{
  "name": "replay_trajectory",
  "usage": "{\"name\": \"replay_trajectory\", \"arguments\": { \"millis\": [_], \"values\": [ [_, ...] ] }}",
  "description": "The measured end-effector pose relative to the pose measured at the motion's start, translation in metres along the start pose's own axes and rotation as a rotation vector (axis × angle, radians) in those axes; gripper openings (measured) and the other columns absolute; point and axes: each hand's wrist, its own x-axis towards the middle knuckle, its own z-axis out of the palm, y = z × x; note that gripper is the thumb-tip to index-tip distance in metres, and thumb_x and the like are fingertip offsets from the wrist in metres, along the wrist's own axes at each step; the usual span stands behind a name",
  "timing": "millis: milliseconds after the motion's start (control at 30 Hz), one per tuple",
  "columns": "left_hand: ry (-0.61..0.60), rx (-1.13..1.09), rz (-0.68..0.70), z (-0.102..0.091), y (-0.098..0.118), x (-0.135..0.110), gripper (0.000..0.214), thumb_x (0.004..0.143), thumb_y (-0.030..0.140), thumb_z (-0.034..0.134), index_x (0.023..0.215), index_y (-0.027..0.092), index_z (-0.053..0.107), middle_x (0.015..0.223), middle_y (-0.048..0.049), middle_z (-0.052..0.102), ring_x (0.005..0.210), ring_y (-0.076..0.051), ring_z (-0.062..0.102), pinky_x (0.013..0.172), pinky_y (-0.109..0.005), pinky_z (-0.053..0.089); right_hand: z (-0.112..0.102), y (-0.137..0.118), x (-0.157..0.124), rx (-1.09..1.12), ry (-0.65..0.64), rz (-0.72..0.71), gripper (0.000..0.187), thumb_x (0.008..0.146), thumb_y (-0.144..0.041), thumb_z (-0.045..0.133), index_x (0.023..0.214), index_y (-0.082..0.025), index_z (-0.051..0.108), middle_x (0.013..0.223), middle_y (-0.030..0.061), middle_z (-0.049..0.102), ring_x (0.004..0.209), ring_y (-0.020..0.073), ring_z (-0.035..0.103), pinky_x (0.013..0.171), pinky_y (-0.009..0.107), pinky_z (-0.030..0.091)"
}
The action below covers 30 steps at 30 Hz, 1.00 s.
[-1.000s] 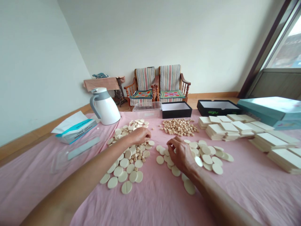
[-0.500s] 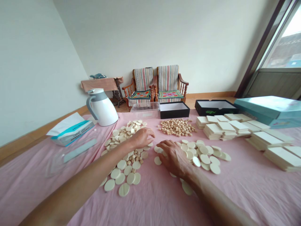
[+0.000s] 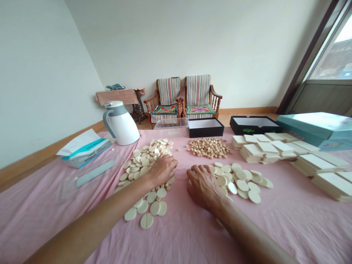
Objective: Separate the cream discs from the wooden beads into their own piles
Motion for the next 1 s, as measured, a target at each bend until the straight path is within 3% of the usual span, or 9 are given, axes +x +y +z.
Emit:
{"name": "replay_trajectory", "arguments": {
  "millis": [200, 367, 467, 567, 700, 800, 900, 1000],
  "values": [
    [-0.018, 0.104, -0.11, -0.002, 0.0, 0.004, 0.012, 0.08, 0.01, 0.051, 0.076, 0.016, 0.06, 0.084, -0.0087, 0.062, 0.086, -0.023, 0.056, 0.08, -0.037, 0.042, 0.0, 0.016, 0.0, -0.023, -0.02, 0.14, 0.016, 0.078, -0.015, 0.05, 0.089, -0.015, 0.061, 0.094, 0.0124, 0.061, 0.093, 0.0265, 0.052, 0.085, 0.04, 0.03],
    [-0.071, 0.048, -0.208, -0.007, 0.015, 0.03, 0.027, 0.086, 0.006, 0.037, 0.097, 0.011, 0.061, 0.101, -0.015, 0.064, 0.096, -0.025, 0.058, 0.088, -0.039, 0.044, -0.003, 0.018, 0.0, -0.004, -0.039, 0.178, 0.016, 0.081, -0.015, 0.047, 0.09, -0.017, 0.06, 0.097, 0.0114, 0.061, 0.094, 0.0255, 0.052, 0.084, 0.038, 0.029],
    [-0.13, 0.006, -0.264, -0.007, 0.026, 0.042, 0.03, 0.087, 0.004, 0.034, 0.096, 0.007, 0.063, 0.099, -0.019, 0.066, 0.094, -0.026, 0.061, 0.089, -0.041, 0.044, -0.003, 0.018, 0.0, 0.0, -0.044, 0.176, 0.017, 0.082, -0.016, 0.046, 0.091, -0.017, 0.06, 0.097, 0.0111, 0.061, 0.094, 0.0253, 0.052, 0.084, 0.038, 0.029],
    [-0.155, -0.076, -0.201, -0.018, 0.03, 0.031, 0.028, 0.082, 0.004, 0.041, 0.085, 0.011, 0.068, 0.092, -0.0128, 0.071, 0.089, -0.022, 0.064, 0.085, -0.034, 0.047, -0.003, 0.018, 0.0, 0.001, -0.042, 0.173, 0.017, 0.082, -0.017, 0.046, 0.091, -0.017, 0.06, 0.097, 0.0108, 0.061, 0.094, 0.0254, 0.052, 0.084, 0.038, 0.029],
    [-0.242, -0.625, 0.02, -0.043, 0.021, -0.001, 0.033, 0.07, 0.003, 0.043, 0.073, 0.018, 0.072, 0.069, 0.0005, 0.071, 0.064, -0.012, 0.065, 0.066, -0.02, 0.049, -0.002, 0.019, -0.001, -0.004, -0.046, 0.163, 0.017, 0.08, -0.016, 0.047, 0.091, -0.017, 0.06, 0.097, 0.0114, 0.06, 0.094, 0.0256, 0.052, 0.084, 0.038, 0.028],
    [-0.056, -0.603, -0.066, -0.041, 0.014, -0.007, 0.04, 0.07, 0.002, 0.04, 0.086, 0.017, 0.073, 0.086, -0.0015, 0.074, 0.083, -0.014, 0.068, 0.079, -0.022, 0.05, -0.003, 0.02, -0.001, 0.003, -0.051, 0.161, 0.018, 0.08, -0.016, 0.047, 0.091, -0.017, 0.06, 0.097, 0.0117, 0.06, 0.094, 0.0254, 0.052, 0.084, 0.038, 0.029],
    [0.02, -0.455, -0.022, -0.021, 0.017, 0.002, 0.045, 0.072, 0.003, 0.041, 0.106, 0.017, 0.068, 0.11, -0.0068, 0.07, 0.105, -0.018, 0.063, 0.093, -0.03, 0.047, -0.002, 0.02, -0.001, 0.02, -0.048, 0.162, 0.017, 0.081, -0.017, 0.047, 0.091, -0.017, 0.06, 0.098, 0.0117, 0.06, 0.094, 0.0254, 0.052, 0.085, 0.038, 0.029],
    [0.031, -0.405, 0.054, -0.012, 0.023, 0.009, 0.037, 0.066, 0.001, 0.043, 0.086, 0.016, 0.071, 0.092, -0.006, 0.072, 0.09, -0.018, 0.065, 0.088, -0.03, 0.048, -0.002, 0.02, -0.002, 0.024, -0.035, 0.166, 0.018, 0.081, -0.018, 0.046, 0.092, -0.017, 0.06, 0.098, 0.0118, 0.06, 0.094, 0.0254, 0.052, 0.086, 0.038, 0.029]
  ]
}}
